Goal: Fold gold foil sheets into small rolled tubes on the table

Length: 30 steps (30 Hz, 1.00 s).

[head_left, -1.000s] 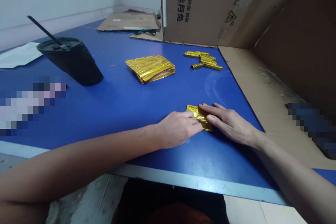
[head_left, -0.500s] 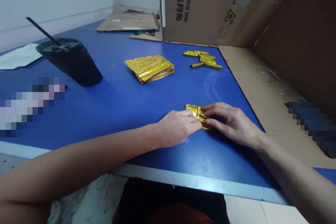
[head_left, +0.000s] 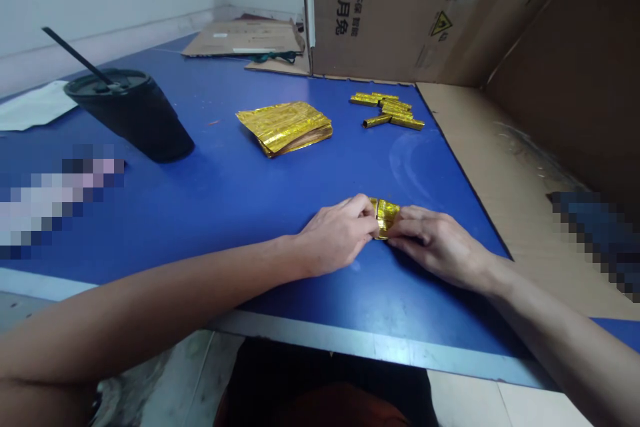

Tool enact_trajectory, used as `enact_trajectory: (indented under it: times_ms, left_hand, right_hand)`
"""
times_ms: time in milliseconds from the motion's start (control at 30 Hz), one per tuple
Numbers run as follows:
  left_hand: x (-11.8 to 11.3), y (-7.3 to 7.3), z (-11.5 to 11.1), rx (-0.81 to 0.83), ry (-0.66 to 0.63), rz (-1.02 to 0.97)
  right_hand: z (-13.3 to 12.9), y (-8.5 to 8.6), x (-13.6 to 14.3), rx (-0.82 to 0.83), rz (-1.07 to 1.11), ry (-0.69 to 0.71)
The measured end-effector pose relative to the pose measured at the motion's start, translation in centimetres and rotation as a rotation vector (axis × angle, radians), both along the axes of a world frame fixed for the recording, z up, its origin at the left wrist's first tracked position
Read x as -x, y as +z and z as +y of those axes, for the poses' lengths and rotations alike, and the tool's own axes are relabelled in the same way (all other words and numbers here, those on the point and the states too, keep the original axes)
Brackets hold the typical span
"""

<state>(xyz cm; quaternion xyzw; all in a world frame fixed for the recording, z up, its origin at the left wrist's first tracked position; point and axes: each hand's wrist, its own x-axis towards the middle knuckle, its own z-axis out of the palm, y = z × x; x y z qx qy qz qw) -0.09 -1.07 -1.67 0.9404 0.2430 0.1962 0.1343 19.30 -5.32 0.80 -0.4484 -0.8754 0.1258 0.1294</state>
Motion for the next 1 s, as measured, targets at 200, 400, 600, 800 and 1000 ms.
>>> enact_trajectory:
  times_ms: [200, 400, 600, 800, 1000]
  left_hand:
    - [-0.11, 0.10, -0.19, -0.066, -0.022, 0.039]
    - [-0.08, -0.04, -0.16, -0.138, -0.056, 0.040]
    - [-0.08, 0.07, -0.24, -0.060, -0.022, 0.032]
    - [-0.17, 0.42, 0.08, 0.047, 0.030, 0.045]
    - [-0.28, 0.66, 0.58, 0.154, 0.035, -0.022]
  right_hand:
    - [-0.01, 0.05, 0.17, -0.036, 0.011, 0.062]
    - [-0.10, 0.13, 0.24, -0.038, 0.014, 0.068]
    - [-0.10, 0.22, 0.37, -0.033, 0.041, 0.061]
    - [0.22, 0.06, 0.29, 0.064, 0.086, 0.014]
    - [0.18, 0.41, 0.45, 0.110, 0.080, -0.080]
